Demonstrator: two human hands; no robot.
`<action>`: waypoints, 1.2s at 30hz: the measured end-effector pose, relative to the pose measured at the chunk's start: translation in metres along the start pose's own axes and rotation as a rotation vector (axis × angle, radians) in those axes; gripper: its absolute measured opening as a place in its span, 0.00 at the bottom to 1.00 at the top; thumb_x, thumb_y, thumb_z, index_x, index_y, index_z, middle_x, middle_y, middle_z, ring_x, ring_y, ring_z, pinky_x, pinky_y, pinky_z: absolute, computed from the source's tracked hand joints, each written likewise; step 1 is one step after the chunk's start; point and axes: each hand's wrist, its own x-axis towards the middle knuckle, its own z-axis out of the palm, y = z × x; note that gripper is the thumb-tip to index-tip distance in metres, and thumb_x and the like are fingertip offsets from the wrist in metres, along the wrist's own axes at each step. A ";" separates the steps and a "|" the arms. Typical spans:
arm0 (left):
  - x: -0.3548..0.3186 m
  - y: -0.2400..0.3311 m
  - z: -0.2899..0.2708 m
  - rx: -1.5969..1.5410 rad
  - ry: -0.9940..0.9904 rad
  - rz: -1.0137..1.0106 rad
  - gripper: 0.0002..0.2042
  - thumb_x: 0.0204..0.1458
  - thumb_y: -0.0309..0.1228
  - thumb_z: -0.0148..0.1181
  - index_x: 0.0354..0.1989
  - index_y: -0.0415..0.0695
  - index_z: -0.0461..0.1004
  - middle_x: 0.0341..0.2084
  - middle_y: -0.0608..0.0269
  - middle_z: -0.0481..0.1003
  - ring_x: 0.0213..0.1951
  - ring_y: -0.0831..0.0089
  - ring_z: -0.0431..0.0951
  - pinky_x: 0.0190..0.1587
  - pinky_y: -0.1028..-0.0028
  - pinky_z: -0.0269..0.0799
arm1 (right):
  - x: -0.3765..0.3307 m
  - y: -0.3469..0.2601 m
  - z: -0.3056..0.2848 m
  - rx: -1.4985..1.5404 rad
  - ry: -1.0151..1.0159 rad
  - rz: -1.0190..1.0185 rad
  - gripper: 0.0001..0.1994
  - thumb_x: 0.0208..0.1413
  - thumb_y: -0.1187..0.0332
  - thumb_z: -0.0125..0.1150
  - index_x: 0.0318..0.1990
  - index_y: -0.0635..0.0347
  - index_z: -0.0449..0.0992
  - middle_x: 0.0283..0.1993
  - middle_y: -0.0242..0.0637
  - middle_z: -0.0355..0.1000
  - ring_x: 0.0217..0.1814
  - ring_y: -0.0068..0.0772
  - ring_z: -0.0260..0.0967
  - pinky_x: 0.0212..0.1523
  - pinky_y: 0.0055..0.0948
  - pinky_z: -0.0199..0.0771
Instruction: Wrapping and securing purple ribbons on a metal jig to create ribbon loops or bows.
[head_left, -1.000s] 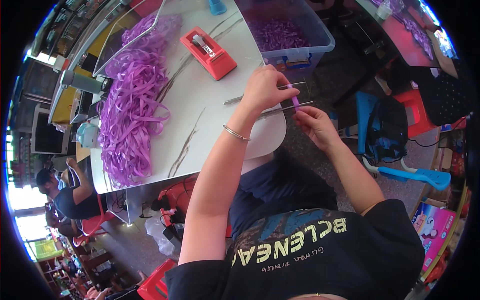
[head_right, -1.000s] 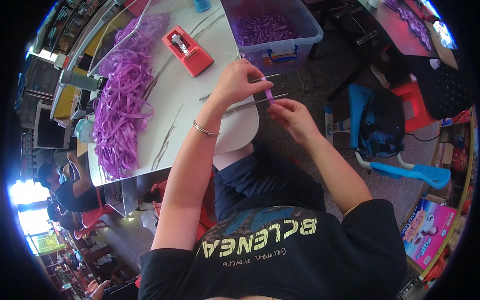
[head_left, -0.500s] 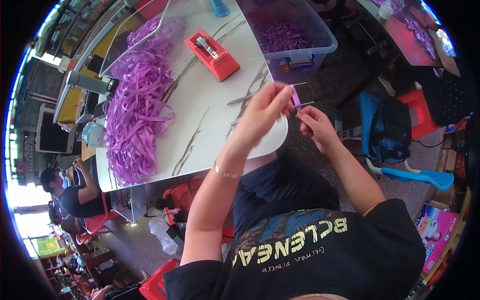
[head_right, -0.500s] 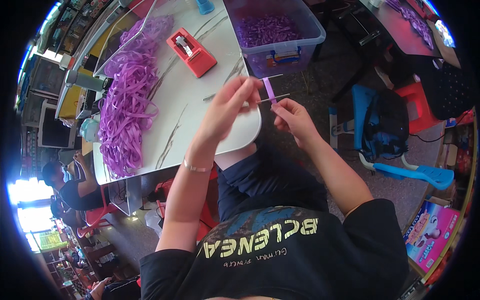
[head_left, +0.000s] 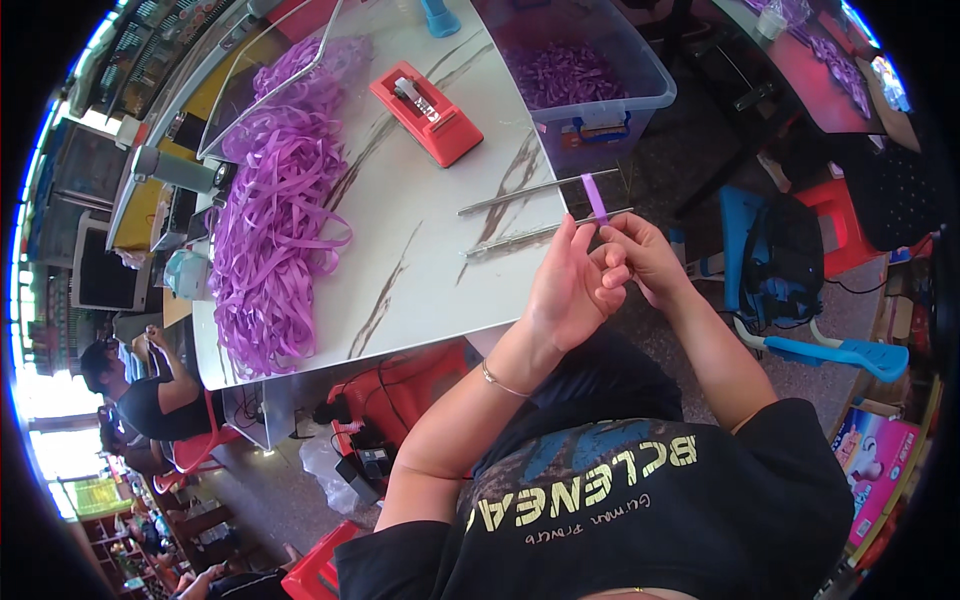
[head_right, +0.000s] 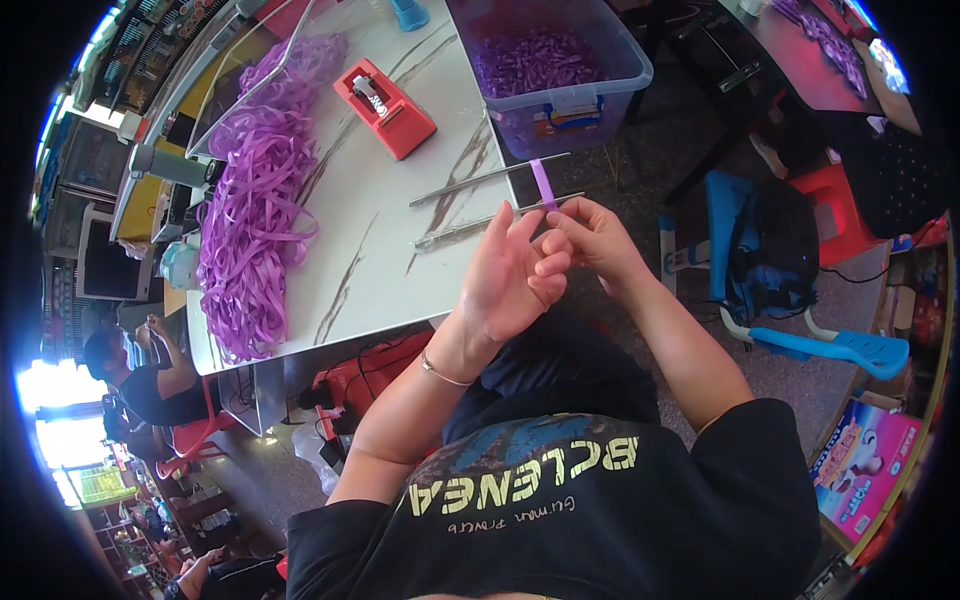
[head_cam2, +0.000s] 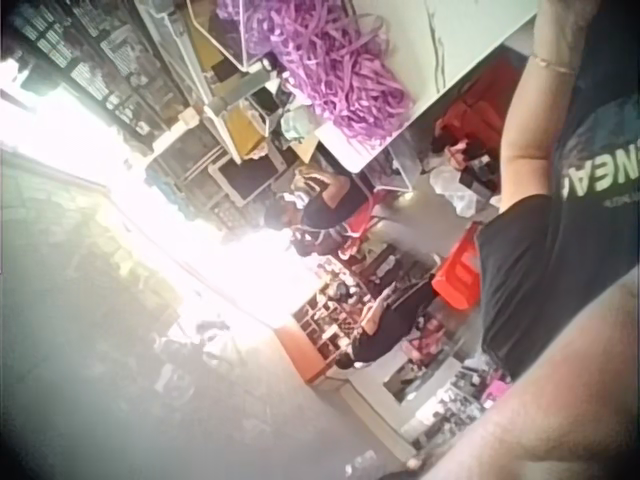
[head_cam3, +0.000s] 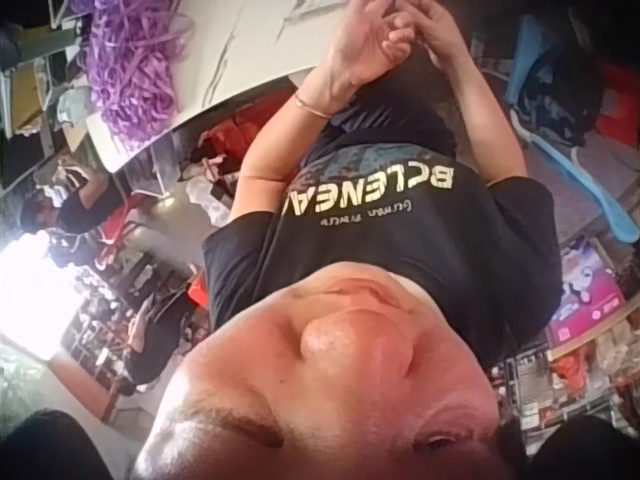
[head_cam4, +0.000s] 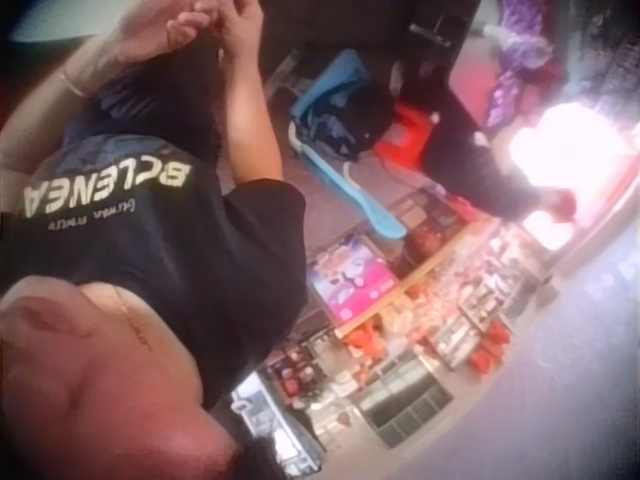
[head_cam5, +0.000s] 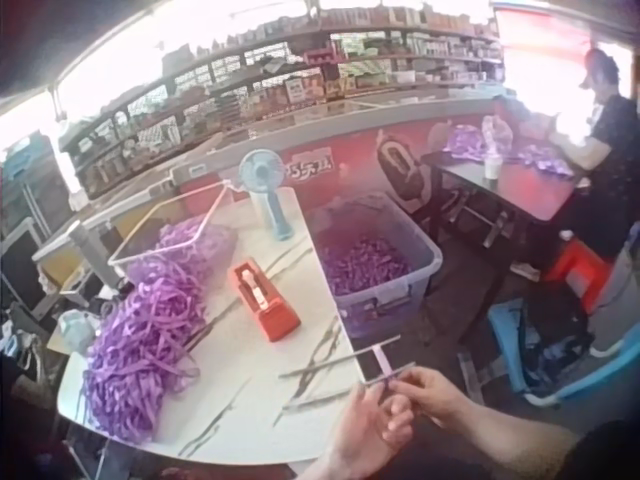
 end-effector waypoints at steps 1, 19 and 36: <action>0.000 0.001 -0.001 -0.037 -0.032 -0.006 0.21 0.58 0.50 0.31 0.46 0.45 0.57 0.23 0.67 0.62 0.23 0.79 0.61 0.22 0.83 0.58 | 0.001 0.001 0.000 -0.013 -0.002 0.003 0.08 0.53 0.64 0.56 0.34 0.59 0.69 0.27 0.28 0.69 0.26 0.18 0.69 0.28 0.18 0.71; -0.003 0.006 -0.014 -0.078 -0.178 -0.038 0.11 0.57 0.44 0.41 0.32 0.51 0.61 0.22 0.69 0.59 0.25 0.78 0.59 0.26 0.81 0.58 | 0.103 -0.120 0.062 -0.627 -0.277 -0.408 0.11 0.55 0.65 0.50 0.40 0.61 0.74 0.36 0.27 0.70 0.28 0.13 0.59 0.23 0.14 0.56; 0.001 0.004 -0.019 -0.101 -0.250 -0.040 0.10 0.56 0.43 0.43 0.30 0.52 0.60 0.22 0.70 0.61 0.26 0.77 0.62 0.30 0.79 0.61 | 0.177 -0.139 0.135 -0.763 -0.270 -0.020 0.09 0.45 0.62 0.63 0.31 0.56 0.77 0.27 0.23 0.71 0.20 0.08 0.50 0.14 0.13 0.40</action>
